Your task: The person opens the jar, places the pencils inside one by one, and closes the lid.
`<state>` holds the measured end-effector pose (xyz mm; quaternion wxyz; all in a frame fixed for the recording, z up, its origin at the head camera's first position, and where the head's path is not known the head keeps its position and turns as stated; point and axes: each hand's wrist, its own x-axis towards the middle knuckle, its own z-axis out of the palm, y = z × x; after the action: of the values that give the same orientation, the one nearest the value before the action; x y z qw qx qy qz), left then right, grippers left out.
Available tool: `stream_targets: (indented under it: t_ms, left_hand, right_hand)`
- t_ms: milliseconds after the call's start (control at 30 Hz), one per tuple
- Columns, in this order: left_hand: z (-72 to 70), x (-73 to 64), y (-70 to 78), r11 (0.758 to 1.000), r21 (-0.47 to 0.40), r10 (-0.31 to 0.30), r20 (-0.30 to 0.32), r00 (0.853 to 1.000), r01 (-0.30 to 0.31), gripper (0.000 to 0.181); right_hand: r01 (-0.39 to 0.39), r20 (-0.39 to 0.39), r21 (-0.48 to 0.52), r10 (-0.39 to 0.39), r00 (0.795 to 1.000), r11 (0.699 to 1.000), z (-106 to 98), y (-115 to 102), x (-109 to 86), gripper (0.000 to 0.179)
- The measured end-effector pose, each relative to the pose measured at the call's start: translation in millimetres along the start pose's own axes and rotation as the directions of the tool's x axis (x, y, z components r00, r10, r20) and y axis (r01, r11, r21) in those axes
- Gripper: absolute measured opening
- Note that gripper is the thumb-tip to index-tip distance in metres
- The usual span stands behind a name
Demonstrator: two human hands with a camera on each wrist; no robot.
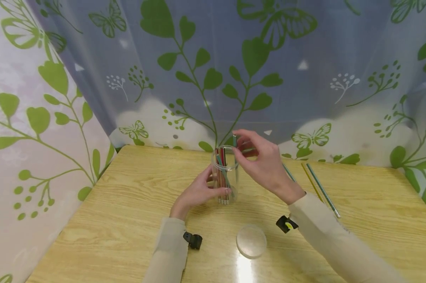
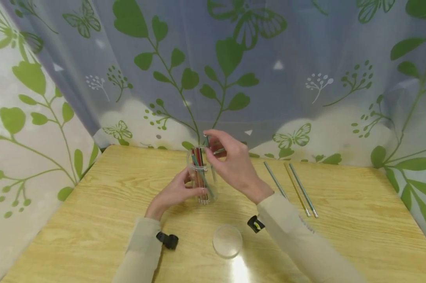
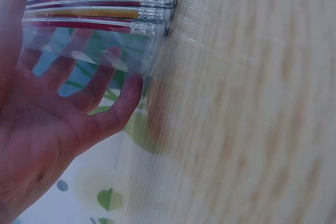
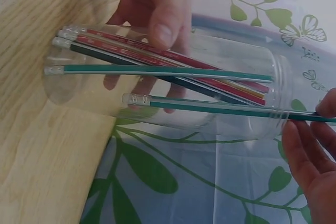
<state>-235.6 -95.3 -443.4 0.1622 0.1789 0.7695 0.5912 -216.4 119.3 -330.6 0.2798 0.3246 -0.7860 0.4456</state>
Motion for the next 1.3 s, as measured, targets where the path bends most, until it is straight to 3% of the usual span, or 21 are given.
stream_targets:
  t_ms: [467,867,1300]
  left_hand:
    - [0.2,-1.8,0.1,1.000,-0.009,-0.025,-0.006,1.000,0.024,0.086]
    - [0.4,-1.0,-0.2,1.000,-0.016,-0.019,0.003,1.000,0.019,0.089]
    - [0.9,-1.5,1.0,1.000,-0.017,-0.026,-0.004,1.000,0.026,0.091]
  right_hand:
    - [0.080,0.008,-0.025,-0.080,0.997,0.996,5.6,11.6,-8.4,0.037]
    - [0.025,0.143,-0.084,-0.013,0.990,0.996,6.0,15.0,-9.8,0.023]
    - [0.015,0.189,-0.103,0.005,0.982,0.995,7.4,21.3,-7.6,0.012]
